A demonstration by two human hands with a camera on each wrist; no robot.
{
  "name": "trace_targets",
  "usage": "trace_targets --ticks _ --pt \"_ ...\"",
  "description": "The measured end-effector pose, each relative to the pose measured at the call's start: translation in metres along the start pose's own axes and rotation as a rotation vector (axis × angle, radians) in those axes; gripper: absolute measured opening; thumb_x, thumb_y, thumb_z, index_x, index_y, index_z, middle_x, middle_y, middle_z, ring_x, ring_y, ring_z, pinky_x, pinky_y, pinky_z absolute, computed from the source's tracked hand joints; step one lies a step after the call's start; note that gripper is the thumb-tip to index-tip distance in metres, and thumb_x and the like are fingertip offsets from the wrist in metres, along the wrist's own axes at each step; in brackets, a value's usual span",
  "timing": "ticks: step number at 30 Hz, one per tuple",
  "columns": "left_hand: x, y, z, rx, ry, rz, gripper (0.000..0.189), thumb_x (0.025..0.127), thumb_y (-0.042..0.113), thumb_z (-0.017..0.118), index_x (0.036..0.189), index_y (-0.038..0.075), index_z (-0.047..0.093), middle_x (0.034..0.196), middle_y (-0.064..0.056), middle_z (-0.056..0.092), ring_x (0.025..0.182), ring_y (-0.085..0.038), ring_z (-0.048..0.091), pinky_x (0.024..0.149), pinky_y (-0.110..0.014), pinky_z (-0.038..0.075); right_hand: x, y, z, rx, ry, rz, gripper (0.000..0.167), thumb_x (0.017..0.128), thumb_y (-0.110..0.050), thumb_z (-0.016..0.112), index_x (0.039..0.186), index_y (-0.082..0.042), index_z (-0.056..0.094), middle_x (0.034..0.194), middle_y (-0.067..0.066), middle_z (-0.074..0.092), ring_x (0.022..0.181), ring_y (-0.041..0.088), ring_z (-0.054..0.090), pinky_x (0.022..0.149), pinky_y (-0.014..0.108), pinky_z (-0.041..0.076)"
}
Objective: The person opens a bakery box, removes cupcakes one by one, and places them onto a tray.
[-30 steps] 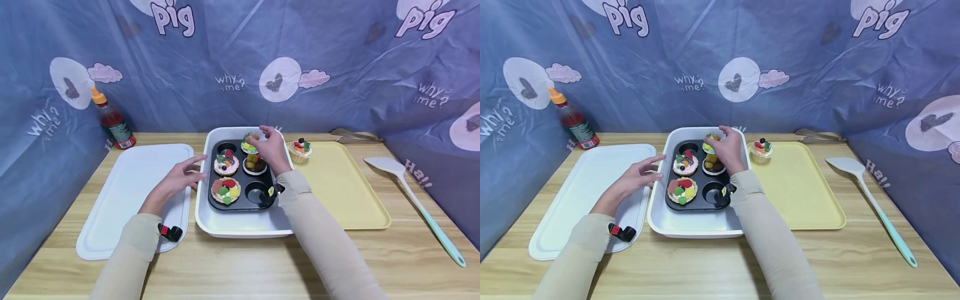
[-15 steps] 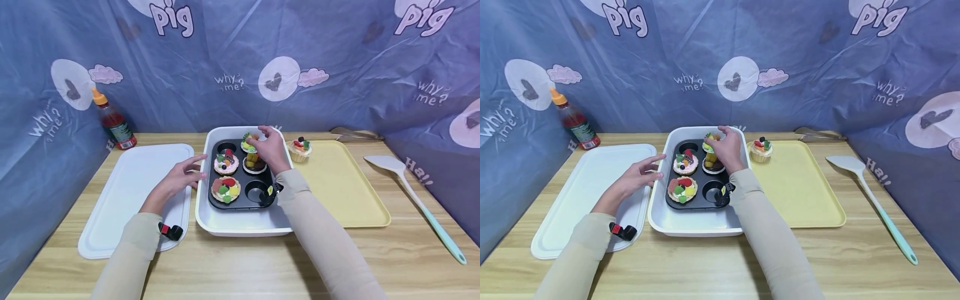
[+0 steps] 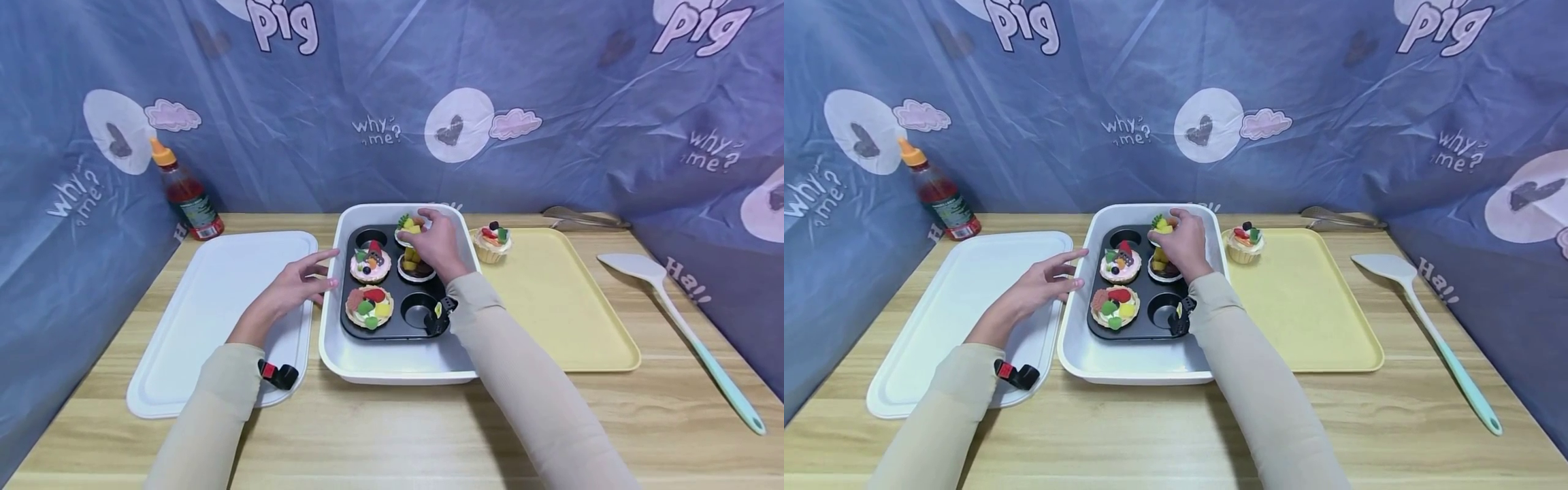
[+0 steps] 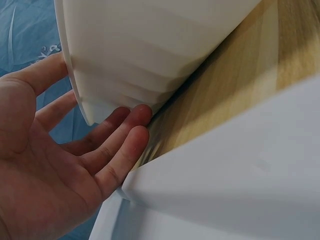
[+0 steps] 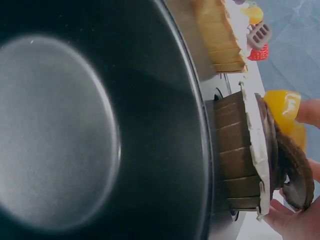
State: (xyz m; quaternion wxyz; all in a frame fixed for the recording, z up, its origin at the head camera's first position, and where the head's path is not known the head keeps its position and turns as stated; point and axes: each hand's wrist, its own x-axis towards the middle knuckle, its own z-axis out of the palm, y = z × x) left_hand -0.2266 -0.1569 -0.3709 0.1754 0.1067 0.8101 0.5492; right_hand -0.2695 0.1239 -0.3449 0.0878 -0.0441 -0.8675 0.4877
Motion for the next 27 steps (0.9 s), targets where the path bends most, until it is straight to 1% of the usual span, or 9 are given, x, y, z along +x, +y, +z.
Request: trace_targets --ticks 2,5,10,15,19,23,27 --pt "0.0003 -0.0001 -0.0001 0.001 -0.001 -0.004 0.065 0.099 0.019 0.066 0.157 0.023 0.038 0.142 -0.025 0.047 0.111 -0.026 0.059 0.079 -0.032 0.061 0.0011 0.0005 0.0003 -0.01 -0.008 0.012 0.07 0.082 -0.024 0.084 0.142 -0.005 0.055 0.14 0.013 0.06 0.124 0.031 0.061 0.103 0.039 0.052" --pt "0.0004 0.0 0.0 0.0 -0.001 -0.011 0.065 0.099 0.02 0.067 0.157 0.024 0.038 0.143 -0.025 0.047 0.113 -0.027 0.059 0.08 -0.032 0.061 0.0025 0.0015 0.001 -0.043 -0.018 0.029 0.069 0.082 -0.025 0.084 0.142 -0.006 0.055 0.14 0.013 0.059 0.127 0.031 0.06 0.105 0.04 0.051" --pt "-0.0001 0.0002 0.0001 0.001 0.003 -0.012 0.065 0.098 0.02 0.067 0.157 0.024 0.038 0.143 -0.025 0.047 0.111 -0.026 0.059 0.08 -0.032 0.061 0.0046 0.0032 0.0029 -0.09 -0.035 0.039 0.065 0.082 -0.026 0.084 0.138 -0.006 0.058 0.14 0.014 0.059 0.129 0.031 0.058 0.107 0.041 0.05" --pt "-0.0005 -0.0003 0.0001 -0.001 0.003 -0.003 0.065 0.098 0.018 0.066 0.157 0.022 0.038 0.141 -0.025 0.048 0.109 -0.025 0.059 0.079 -0.031 0.061 0.0054 0.0032 0.0034 -0.107 -0.07 0.065 0.063 0.084 -0.027 0.082 0.139 -0.007 0.058 0.14 0.014 0.059 0.13 0.03 0.056 0.106 0.041 0.05" --pt "-0.0008 0.0 0.0001 -0.005 0.003 -0.004 0.065 0.099 0.018 0.066 0.157 0.022 0.038 0.142 -0.025 0.047 0.112 -0.027 0.058 0.079 -0.03 0.061 0.0057 0.0023 0.0029 -0.108 -0.09 0.083 0.062 0.086 -0.027 0.081 0.14 -0.008 0.058 0.142 0.015 0.058 0.131 0.03 0.055 0.107 0.042 0.049" --pt "-0.001 0.0005 0.0001 -0.005 0.004 -0.006 0.065 0.099 0.018 0.066 0.157 0.023 0.038 0.143 -0.025 0.047 0.114 -0.026 0.058 0.078 -0.029 0.061 0.0061 0.0022 0.0025 -0.112 -0.091 0.075 0.059 0.086 -0.026 0.081 0.137 -0.007 0.06 0.141 0.016 0.059 0.13 0.03 0.055 0.107 0.042 0.049" --pt "-0.0007 0.0012 0.0007 -0.019 0.003 0.005 0.065 0.098 0.016 0.066 0.157 0.021 0.038 0.141 -0.027 0.048 0.103 -0.021 0.062 0.076 -0.03 0.061 0.0072 0.0038 0.0024 -0.154 -0.072 0.034 0.055 0.086 -0.025 0.082 0.134 -0.005 0.062 0.136 0.016 0.062 0.125 0.03 0.058 0.106 0.041 0.049"
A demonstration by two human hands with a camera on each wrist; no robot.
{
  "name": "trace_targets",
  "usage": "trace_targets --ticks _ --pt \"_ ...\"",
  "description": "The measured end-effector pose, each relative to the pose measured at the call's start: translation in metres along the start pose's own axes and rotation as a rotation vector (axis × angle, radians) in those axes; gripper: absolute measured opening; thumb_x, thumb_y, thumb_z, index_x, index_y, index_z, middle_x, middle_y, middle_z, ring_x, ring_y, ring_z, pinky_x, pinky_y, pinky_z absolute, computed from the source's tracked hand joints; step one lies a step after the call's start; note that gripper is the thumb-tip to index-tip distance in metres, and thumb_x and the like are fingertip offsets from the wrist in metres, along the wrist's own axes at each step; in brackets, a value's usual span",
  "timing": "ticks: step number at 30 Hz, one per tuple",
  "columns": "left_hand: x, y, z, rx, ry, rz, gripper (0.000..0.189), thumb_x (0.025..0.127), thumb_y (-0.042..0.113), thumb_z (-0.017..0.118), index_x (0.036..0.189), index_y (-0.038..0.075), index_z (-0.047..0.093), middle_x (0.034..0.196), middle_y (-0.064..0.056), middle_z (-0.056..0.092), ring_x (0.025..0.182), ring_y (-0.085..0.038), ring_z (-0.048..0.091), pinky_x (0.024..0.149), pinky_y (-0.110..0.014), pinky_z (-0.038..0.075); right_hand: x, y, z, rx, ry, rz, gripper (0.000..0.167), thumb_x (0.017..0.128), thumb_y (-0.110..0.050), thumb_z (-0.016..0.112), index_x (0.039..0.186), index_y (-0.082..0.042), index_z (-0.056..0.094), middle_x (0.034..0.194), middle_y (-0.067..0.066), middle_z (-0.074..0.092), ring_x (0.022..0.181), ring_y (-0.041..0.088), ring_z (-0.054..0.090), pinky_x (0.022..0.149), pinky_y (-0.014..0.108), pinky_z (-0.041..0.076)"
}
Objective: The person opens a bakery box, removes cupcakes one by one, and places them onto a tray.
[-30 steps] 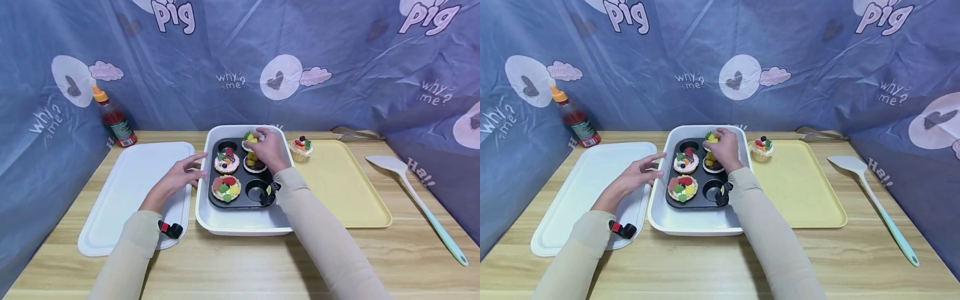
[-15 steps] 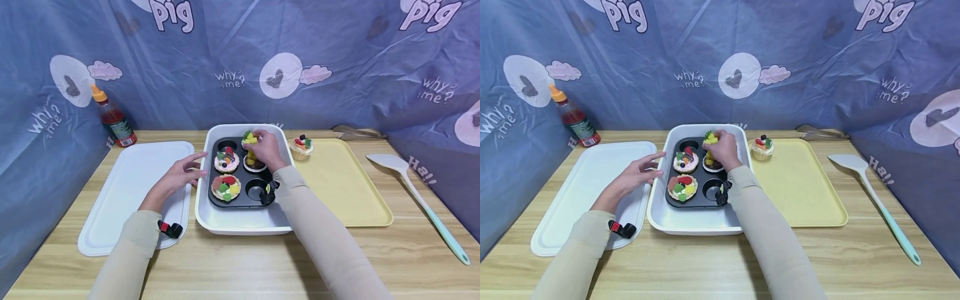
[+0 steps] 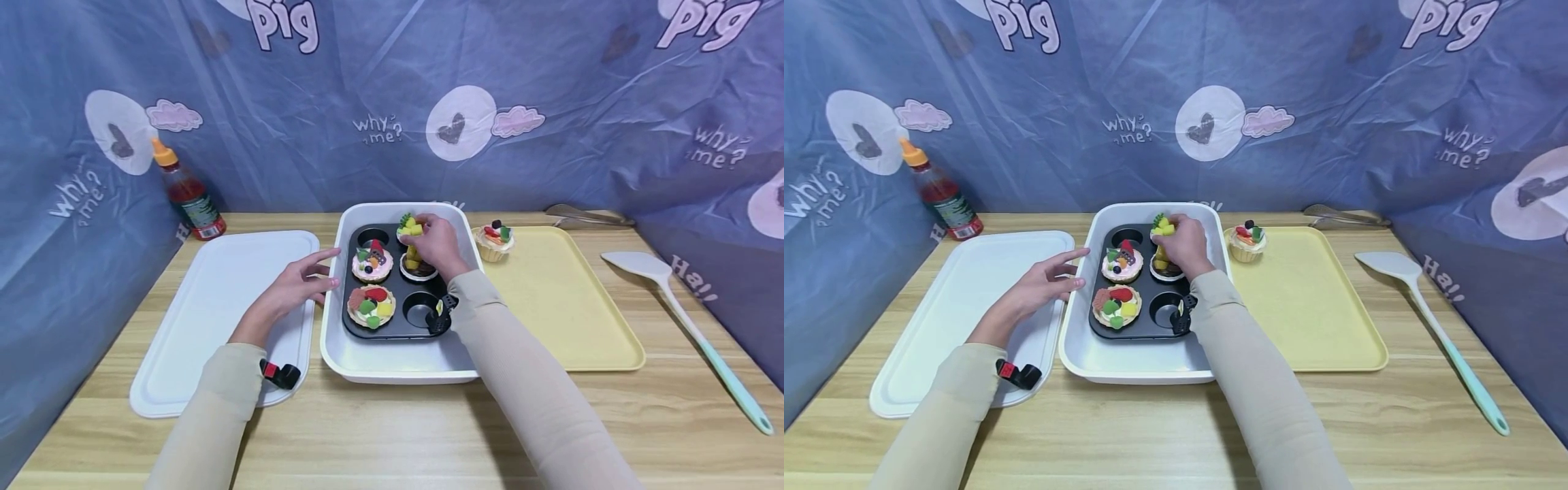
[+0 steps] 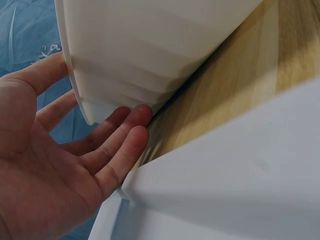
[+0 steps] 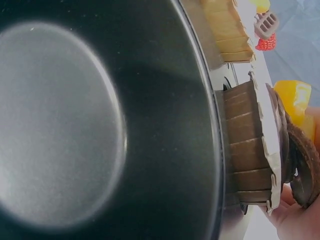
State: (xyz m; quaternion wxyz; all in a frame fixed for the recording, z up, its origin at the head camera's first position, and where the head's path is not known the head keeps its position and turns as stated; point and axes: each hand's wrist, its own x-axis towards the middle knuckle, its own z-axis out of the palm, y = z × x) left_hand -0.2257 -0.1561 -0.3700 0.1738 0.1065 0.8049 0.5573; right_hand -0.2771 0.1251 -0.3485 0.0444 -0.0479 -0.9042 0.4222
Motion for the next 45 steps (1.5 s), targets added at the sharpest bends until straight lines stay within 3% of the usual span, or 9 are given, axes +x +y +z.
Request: trace_targets --ticks 6,45 --pt "0.0002 0.0006 0.0012 -0.012 0.002 0.008 0.065 0.098 0.015 0.066 0.157 0.019 0.038 0.138 -0.027 0.049 0.093 -0.015 0.064 0.074 -0.03 0.061 0.0003 0.0008 -0.0011 -0.011 0.008 -0.021 0.054 0.086 -0.024 0.081 0.133 -0.005 0.063 0.135 0.016 0.063 0.123 0.03 0.059 0.105 0.042 0.049" --pt "-0.0001 -0.0005 0.0002 -0.001 0.004 -0.001 0.065 0.098 0.017 0.067 0.157 0.022 0.039 0.139 -0.026 0.049 0.106 -0.023 0.061 0.077 -0.031 0.061 0.0024 0.0012 0.0008 -0.035 0.022 0.0 0.058 0.083 -0.021 0.083 0.136 -0.007 0.063 0.131 0.016 0.065 0.12 0.028 0.058 0.104 0.041 0.048"
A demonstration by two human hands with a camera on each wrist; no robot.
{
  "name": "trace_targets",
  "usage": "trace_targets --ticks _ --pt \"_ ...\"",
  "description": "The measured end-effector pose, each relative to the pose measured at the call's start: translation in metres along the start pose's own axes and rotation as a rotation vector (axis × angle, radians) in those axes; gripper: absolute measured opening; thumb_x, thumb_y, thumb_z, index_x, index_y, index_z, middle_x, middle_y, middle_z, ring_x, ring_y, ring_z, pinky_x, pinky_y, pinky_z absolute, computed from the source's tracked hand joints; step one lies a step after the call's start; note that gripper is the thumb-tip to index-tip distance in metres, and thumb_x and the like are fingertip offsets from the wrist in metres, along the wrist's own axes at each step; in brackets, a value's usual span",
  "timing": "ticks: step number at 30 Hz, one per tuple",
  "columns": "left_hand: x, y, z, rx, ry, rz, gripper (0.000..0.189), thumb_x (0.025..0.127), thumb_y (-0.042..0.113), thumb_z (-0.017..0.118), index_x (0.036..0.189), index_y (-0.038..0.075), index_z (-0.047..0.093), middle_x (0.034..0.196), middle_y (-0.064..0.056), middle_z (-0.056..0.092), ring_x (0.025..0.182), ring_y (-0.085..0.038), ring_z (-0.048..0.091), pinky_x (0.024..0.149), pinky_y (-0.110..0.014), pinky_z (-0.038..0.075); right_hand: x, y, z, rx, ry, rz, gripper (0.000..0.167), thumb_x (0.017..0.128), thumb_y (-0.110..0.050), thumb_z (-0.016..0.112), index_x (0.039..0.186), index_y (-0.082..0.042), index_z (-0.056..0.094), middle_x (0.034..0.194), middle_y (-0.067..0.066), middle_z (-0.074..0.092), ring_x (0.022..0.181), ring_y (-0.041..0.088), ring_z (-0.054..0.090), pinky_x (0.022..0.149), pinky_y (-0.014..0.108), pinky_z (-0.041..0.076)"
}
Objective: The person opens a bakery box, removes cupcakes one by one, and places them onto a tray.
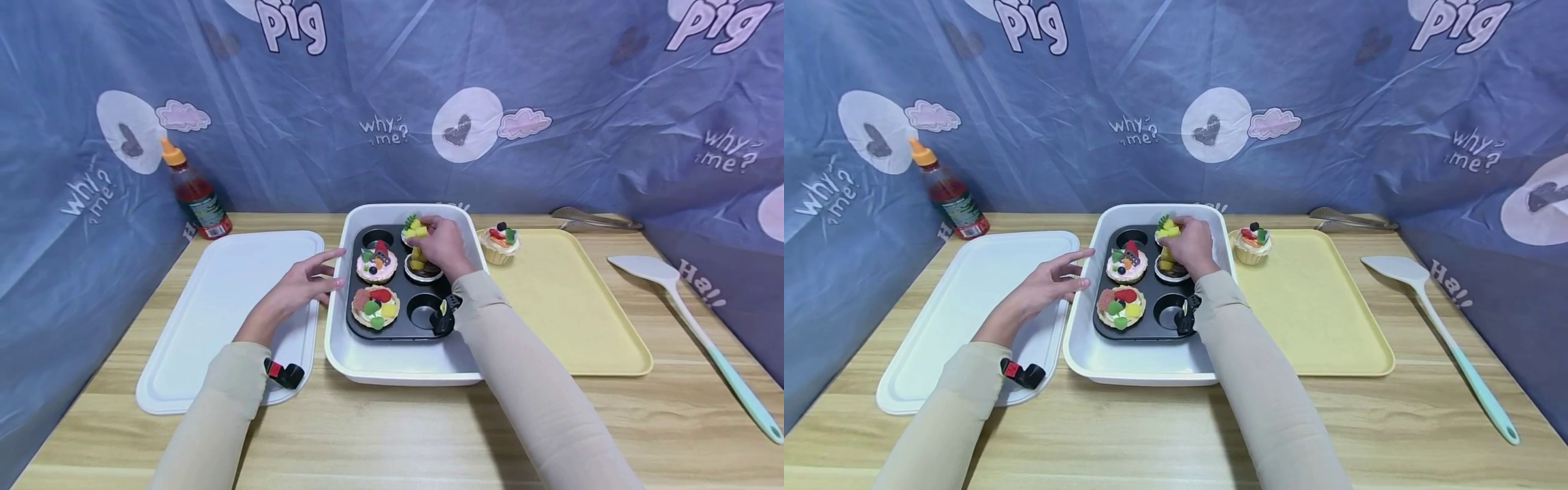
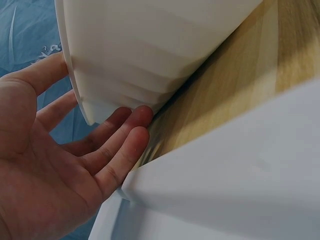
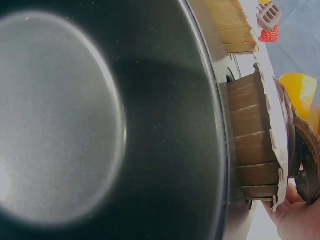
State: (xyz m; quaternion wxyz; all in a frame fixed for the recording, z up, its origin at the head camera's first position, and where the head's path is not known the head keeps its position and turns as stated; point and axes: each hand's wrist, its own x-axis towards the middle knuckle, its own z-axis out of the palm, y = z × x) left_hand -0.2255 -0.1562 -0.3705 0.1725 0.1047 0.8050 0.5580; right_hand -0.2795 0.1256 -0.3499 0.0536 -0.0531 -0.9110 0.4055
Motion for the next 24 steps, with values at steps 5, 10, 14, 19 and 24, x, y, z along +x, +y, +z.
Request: trace_targets --ticks 5,10,14,19,24 --pt "0.0004 -0.0009 0.0002 0.003 0.001 0.001 0.065 0.098 0.018 0.067 0.157 0.022 0.039 0.139 -0.025 0.05 0.107 -0.024 0.06 0.077 -0.032 0.061 0.0011 0.0011 0.0004 0.006 0.0 0.002 0.057 0.084 -0.021 0.083 0.136 -0.008 0.063 0.13 0.014 0.065 0.119 0.027 0.058 0.104 0.04 0.048" --pt "0.0009 -0.0009 0.0005 -0.002 0.005 -0.003 0.065 0.097 0.017 0.068 0.156 0.023 0.04 0.138 -0.024 0.05 0.107 -0.023 0.06 0.075 -0.031 0.061 0.0013 0.0012 0.0002 0.002 0.011 -0.009 0.057 0.083 -0.021 0.084 0.134 -0.007 0.065 0.125 0.014 0.067 0.114 0.026 0.058 0.102 0.04 0.049" --pt "0.0008 -0.0008 0.0002 -0.001 0.007 -0.002 0.065 0.097 0.018 0.068 0.156 0.023 0.04 0.138 -0.024 0.05 0.106 -0.023 0.06 0.075 -0.031 0.061 0.0009 0.0001 0.0 -0.006 0.032 -0.018 0.056 0.081 -0.021 0.085 0.131 -0.008 0.067 0.121 0.013 0.068 0.111 0.025 0.059 0.1 0.04 0.049" --pt "0.0 -0.0005 -0.0003 0.001 0.008 -0.001 0.065 0.097 0.017 0.068 0.156 0.022 0.04 0.138 -0.025 0.05 0.105 -0.022 0.06 0.076 -0.031 0.061 -0.0003 -0.0006 0.0005 -0.013 0.045 -0.017 0.054 0.079 -0.022 0.086 0.129 -0.009 0.069 0.12 0.011 0.069 0.109 0.025 0.06 0.099 0.04 0.049" --pt "-0.0002 -0.0003 0.0004 -0.005 0.004 0.005 0.065 0.097 0.016 0.068 0.156 0.021 0.04 0.138 -0.025 0.051 0.103 -0.021 0.061 0.075 -0.031 0.061 -0.0016 -0.0012 -0.0001 -0.024 0.05 -0.013 0.054 0.08 -0.022 0.086 0.13 -0.009 0.069 0.12 0.011 0.069 0.108 0.025 0.059 0.098 0.04 0.049"
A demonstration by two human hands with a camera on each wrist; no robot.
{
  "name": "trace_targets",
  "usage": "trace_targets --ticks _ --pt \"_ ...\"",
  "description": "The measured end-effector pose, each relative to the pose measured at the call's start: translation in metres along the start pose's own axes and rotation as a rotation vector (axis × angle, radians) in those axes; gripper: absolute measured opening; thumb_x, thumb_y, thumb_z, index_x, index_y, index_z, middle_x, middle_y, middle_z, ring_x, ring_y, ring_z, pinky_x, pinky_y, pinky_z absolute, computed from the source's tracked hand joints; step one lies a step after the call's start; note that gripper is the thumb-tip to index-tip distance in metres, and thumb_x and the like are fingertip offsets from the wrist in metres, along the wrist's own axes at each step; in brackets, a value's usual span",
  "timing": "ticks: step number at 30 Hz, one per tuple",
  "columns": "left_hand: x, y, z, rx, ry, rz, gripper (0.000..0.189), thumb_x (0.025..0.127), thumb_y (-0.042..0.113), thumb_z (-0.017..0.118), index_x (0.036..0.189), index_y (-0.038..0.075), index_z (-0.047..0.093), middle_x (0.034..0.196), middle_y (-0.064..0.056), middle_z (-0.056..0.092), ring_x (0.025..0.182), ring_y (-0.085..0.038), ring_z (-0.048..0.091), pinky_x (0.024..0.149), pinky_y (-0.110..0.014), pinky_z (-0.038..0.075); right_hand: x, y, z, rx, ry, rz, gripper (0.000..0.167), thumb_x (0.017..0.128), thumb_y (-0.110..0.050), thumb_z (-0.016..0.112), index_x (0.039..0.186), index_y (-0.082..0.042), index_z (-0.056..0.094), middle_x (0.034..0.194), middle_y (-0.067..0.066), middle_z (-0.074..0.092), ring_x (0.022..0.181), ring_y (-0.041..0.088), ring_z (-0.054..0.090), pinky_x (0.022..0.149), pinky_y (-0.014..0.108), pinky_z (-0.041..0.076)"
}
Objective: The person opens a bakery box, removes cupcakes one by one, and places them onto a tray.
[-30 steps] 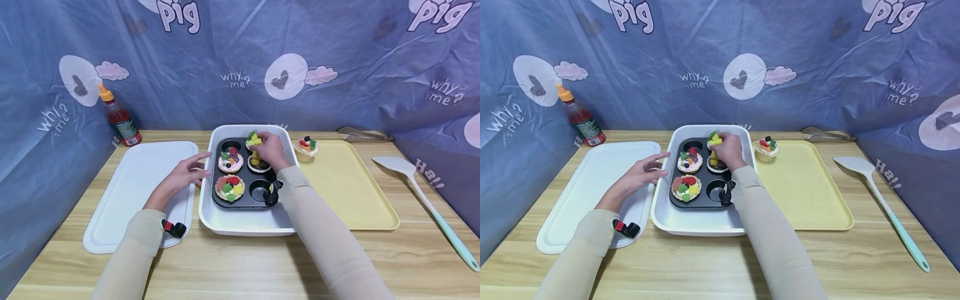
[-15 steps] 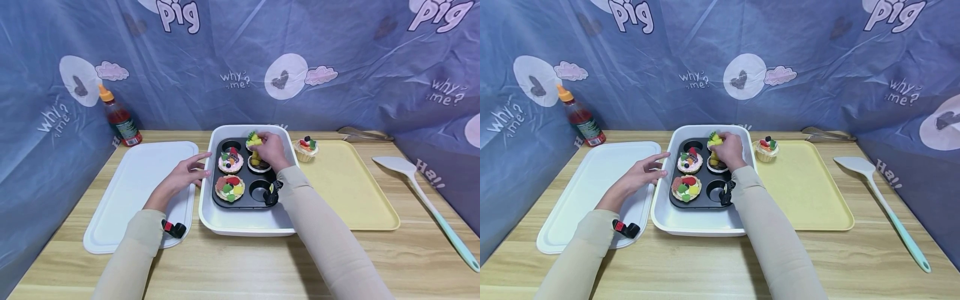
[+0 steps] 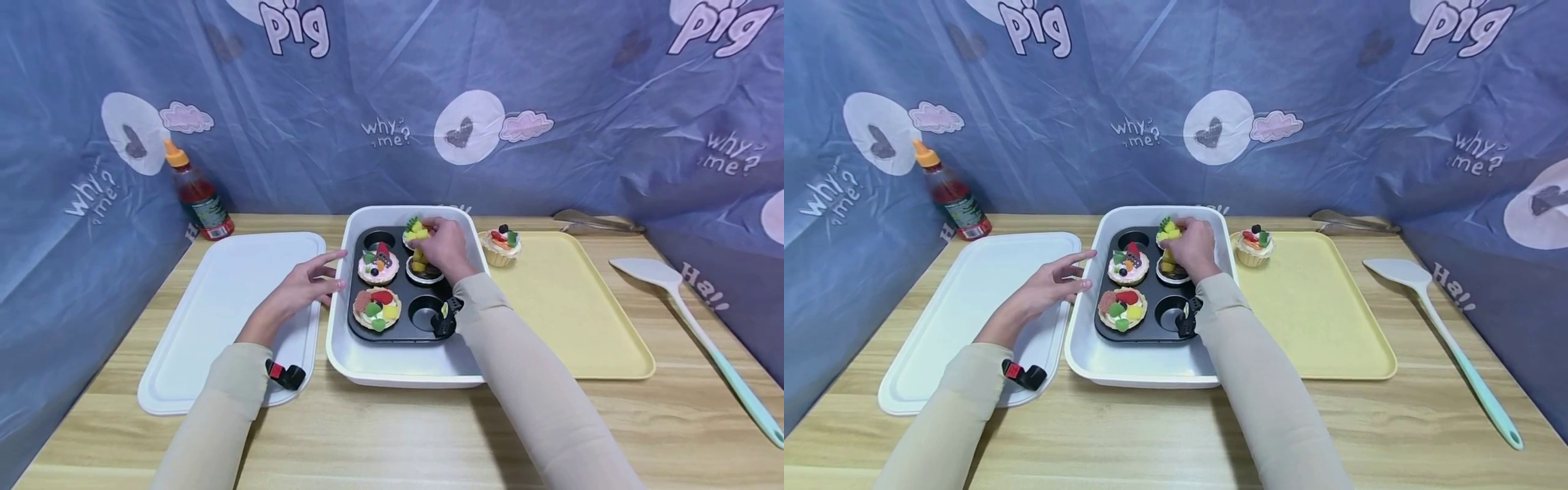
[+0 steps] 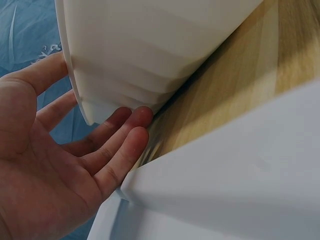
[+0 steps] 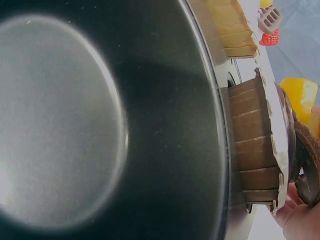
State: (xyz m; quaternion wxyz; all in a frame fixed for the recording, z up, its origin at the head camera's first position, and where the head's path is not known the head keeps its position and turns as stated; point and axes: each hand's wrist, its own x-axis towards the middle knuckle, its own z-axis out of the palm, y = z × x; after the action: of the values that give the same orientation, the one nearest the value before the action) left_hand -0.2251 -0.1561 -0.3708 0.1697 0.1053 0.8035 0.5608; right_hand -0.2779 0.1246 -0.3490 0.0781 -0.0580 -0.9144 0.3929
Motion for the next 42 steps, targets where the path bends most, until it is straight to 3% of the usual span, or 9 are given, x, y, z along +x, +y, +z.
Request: trace_targets --ticks 10,23,28,42 --pt "0.0002 0.0011 0.0002 0.001 0.001 -0.002 0.065 0.098 0.017 0.067 0.156 0.021 0.04 0.137 -0.025 0.051 0.102 -0.02 0.061 0.075 -0.031 0.061 0.0 0.0002 -0.0008 -0.002 0.002 -0.016 0.053 0.079 -0.022 0.086 0.129 -0.011 0.069 0.121 0.011 0.07 0.109 0.026 0.061 0.097 0.04 0.05" --pt "-0.0004 -0.0001 0.0001 -0.001 0.007 -0.017 0.065 0.098 0.017 0.068 0.156 0.023 0.04 0.137 -0.025 0.05 0.1 -0.019 0.061 0.076 -0.031 0.061 0.001 0.0004 -0.0006 0.008 -0.025 -0.004 0.067 0.079 -0.026 0.087 0.136 -0.004 0.061 0.128 0.015 0.065 0.117 0.03 0.058 0.105 0.042 0.048" --pt "0.0004 0.0006 -0.0001 -0.007 0.011 -0.027 0.065 0.097 0.018 0.068 0.156 0.025 0.04 0.138 -0.024 0.05 0.102 -0.021 0.061 0.077 -0.03 0.061 0.0026 0.0008 -0.0006 0.005 -0.034 0.007 0.074 0.08 -0.026 0.087 0.142 -0.004 0.056 0.136 0.016 0.062 0.122 0.031 0.058 0.108 0.042 0.047" --pt "-0.0004 0.0013 0.0002 0.004 0.009 -0.027 0.065 0.097 0.018 0.068 0.156 0.024 0.04 0.139 -0.023 0.05 0.109 -0.024 0.058 0.078 -0.031 0.061 0.0031 0.0012 -0.0012 0.019 -0.045 0.047 0.073 0.08 -0.025 0.086 0.143 -0.005 0.055 0.138 0.016 0.061 0.123 0.03 0.058 0.107 0.042 0.048"
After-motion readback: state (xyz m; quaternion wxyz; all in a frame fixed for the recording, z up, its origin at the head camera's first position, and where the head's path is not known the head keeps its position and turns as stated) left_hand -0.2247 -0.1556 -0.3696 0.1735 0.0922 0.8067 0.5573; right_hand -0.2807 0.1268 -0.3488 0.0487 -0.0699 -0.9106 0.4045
